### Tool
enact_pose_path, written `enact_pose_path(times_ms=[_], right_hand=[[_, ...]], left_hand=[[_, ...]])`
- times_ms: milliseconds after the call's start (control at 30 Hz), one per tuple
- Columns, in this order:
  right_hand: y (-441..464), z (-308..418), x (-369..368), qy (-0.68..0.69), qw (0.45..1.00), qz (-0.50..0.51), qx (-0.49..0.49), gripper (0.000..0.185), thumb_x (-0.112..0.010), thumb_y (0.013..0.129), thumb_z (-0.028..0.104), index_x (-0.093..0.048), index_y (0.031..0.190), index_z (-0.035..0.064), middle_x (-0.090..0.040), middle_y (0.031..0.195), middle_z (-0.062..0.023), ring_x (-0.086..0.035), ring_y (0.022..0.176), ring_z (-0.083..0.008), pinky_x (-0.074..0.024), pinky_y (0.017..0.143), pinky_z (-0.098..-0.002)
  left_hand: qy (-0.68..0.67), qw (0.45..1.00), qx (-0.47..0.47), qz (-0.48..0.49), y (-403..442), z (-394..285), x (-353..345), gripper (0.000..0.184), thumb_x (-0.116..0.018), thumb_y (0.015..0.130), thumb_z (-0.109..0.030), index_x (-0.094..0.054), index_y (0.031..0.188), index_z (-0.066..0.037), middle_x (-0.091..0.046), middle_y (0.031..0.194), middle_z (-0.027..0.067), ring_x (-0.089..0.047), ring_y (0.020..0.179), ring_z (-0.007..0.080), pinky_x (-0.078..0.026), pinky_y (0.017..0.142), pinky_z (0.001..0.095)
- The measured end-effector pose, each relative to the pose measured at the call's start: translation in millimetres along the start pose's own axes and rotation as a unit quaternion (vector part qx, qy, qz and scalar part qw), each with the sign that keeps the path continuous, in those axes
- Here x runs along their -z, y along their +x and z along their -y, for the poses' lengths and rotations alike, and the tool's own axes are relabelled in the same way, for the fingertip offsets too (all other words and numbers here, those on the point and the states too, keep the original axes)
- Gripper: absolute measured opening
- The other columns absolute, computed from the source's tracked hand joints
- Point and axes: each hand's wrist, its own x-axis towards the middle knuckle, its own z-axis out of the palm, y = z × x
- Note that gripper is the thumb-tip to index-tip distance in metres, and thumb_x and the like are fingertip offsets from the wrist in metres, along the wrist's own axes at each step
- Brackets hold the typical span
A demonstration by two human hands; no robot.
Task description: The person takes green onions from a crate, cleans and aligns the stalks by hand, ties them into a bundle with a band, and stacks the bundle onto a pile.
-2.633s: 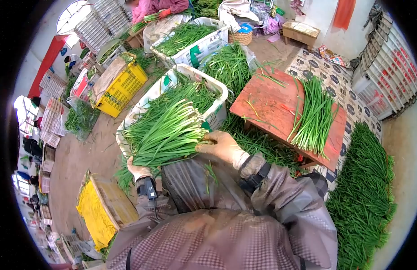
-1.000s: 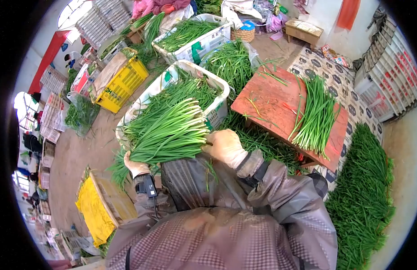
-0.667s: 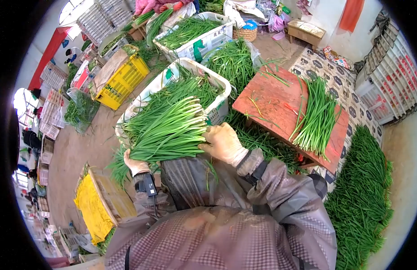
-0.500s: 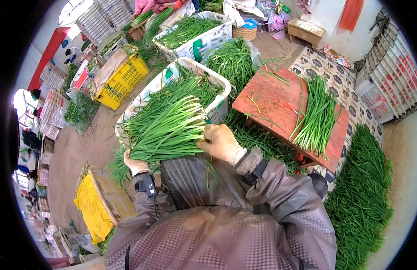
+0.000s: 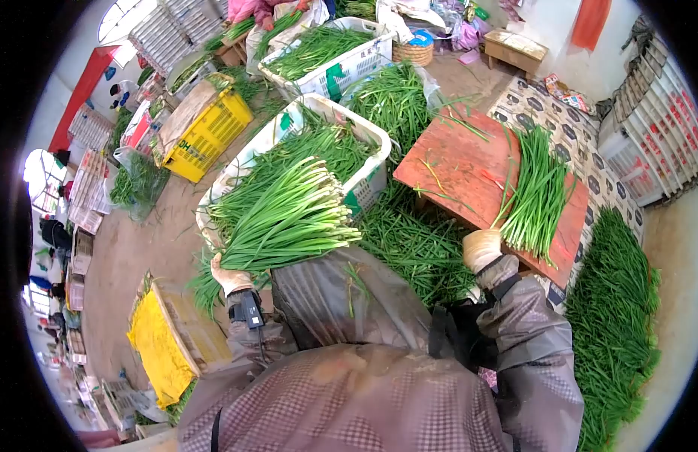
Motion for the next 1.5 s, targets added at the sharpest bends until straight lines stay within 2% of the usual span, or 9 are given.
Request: enact_pose_path(times_ms=[167, 467, 767, 800, 867, 1033, 1233, 1300, 1500], right_hand=[[-58.5, 107.4, 107.7, 0.591, 0.774, 0.138, 0.18, 0.041, -0.065, 0.089, 0.046, -0.074, 0.096, 0.007, -0.07, 0.075, -0.0041, -0.061, 0.06, -0.0113, -0.0506, 0.06, -0.0276], [-26.6, 198.2, 104.4, 0.816, 0.542, 0.106, 0.171, 0.028, -0.066, 0.091, 0.026, -0.07, 0.094, -0.0019, -0.067, 0.068, -0.0042, -0.054, 0.051, -0.0076, -0.0445, 0.049, -0.024], [6.8, 62.1, 21.1, 0.72, 0.694, 0.015, 0.02, 0.02, -0.064, 0.087, 0.02, -0.073, 0.084, 0.0016, -0.069, 0.071, -0.0066, -0.061, 0.057, -0.0124, -0.0496, 0.054, -0.0264], [15.6, 38.6, 6.7, 0.473, 0.881, -0.01, -0.011, 0.023, -0.067, 0.081, 0.026, -0.074, 0.084, 0.004, -0.07, 0.073, -0.0095, -0.067, 0.064, -0.0209, -0.0522, 0.058, -0.0338], [23.6, 33.7, -12.9, 0.101, 0.993, -0.054, 0.004, 0.033, -0.069, 0.075, 0.035, -0.073, 0.094, 0.008, -0.072, 0.091, -0.0121, -0.069, 0.084, -0.0279, -0.0536, 0.074, -0.0427], [12.1, 141.4, 44.3, 0.586, 0.777, -0.134, 0.187, 0.089, -0.074, 0.074, 0.051, -0.042, 0.141, 0.0023, -0.059, 0.128, -0.0245, -0.057, 0.119, -0.0374, -0.047, 0.098, -0.0382], [32.5, 164.5, 64.7, 0.622, 0.771, 0.051, 0.129, 0.035, -0.062, 0.089, 0.036, -0.07, 0.091, 0.0017, -0.07, 0.086, -0.0145, -0.066, 0.076, -0.0251, -0.0506, 0.074, -0.0391], [56.1, 132.7, 25.9, 0.618, 0.742, -0.084, 0.244, 0.033, -0.061, 0.09, 0.035, -0.07, 0.086, 0.0033, -0.065, 0.071, -0.0105, -0.061, 0.066, -0.0206, -0.0481, 0.065, -0.035], [42.2, 86.5, 31.8, 0.699, 0.709, 0.084, 0.048, 0.039, -0.057, 0.095, 0.037, -0.068, 0.077, 0.0044, -0.06, 0.064, -0.0044, -0.054, 0.055, -0.0119, -0.0431, 0.052, -0.0302]], left_hand=[[0.008, 1.0, 0.001, -0.019, -15.3, 8.7, -23.9, 0.029, -0.063, 0.072, -0.03, -0.063, 0.093, -0.01, -0.065, 0.107, 0.0108, -0.061, 0.094, 0.0331, -0.05, 0.085, 0.0504], [0.013, 1.0, -0.013, -0.012, -37.5, 7.5, -45.9, 0.031, -0.061, 0.072, -0.03, -0.062, 0.097, -0.011, -0.064, 0.108, 0.0095, -0.06, 0.097, 0.0326, -0.049, 0.085, 0.0502], [-0.011, 0.999, 0.032, 0.023, -4.4, 2.6, -1.0, 0.037, -0.061, 0.073, -0.03, -0.061, 0.101, -0.006, -0.065, 0.105, 0.0124, -0.061, 0.095, 0.0339, -0.05, 0.084, 0.0518], [-0.007, 0.999, 0.031, 0.042, -12.4, 2.7, -7.5, 0.038, -0.061, 0.073, -0.03, -0.061, 0.102, -0.006, -0.065, 0.104, 0.0129, -0.062, 0.095, 0.0343, -0.05, 0.084, 0.0522], [-0.016, 0.998, 0.019, 0.057, -10.5, 4.8, -4.5, 0.044, -0.062, 0.073, -0.03, -0.061, 0.108, -0.004, -0.065, 0.106, 0.0152, -0.062, 0.096, 0.0361, -0.05, 0.086, 0.0537], [-0.012, 0.998, 0.058, 0.036, 1.0, 8.3, 3.1, 0.044, -0.062, 0.073, -0.03, -0.061, 0.109, -0.004, -0.066, 0.108, 0.0164, -0.062, 0.096, 0.037, -0.05, 0.085, 0.0534], [-0.006, 0.999, 0.029, 0.038, -3.4, 2.1, 1.2, 0.041, -0.061, 0.074, -0.028, -0.062, 0.107, -0.004, -0.066, 0.105, 0.0161, -0.063, 0.095, 0.0361, -0.05, 0.085, 0.0527], [-0.012, 0.998, 0.038, 0.052, 11.0, 0.7, 22.2, 0.045, -0.061, 0.075, -0.029, -0.06, 0.112, -0.002, -0.065, 0.109, 0.0167, -0.062, 0.098, 0.0367, -0.05, 0.086, 0.0529], [-0.006, 0.997, 0.067, 0.033, 18.7, 12.1, 37.6, 0.051, -0.06, 0.075, -0.033, -0.06, 0.114, -0.001, -0.064, 0.116, 0.0188, -0.061, 0.104, 0.0383, -0.047, 0.091, 0.0556]])
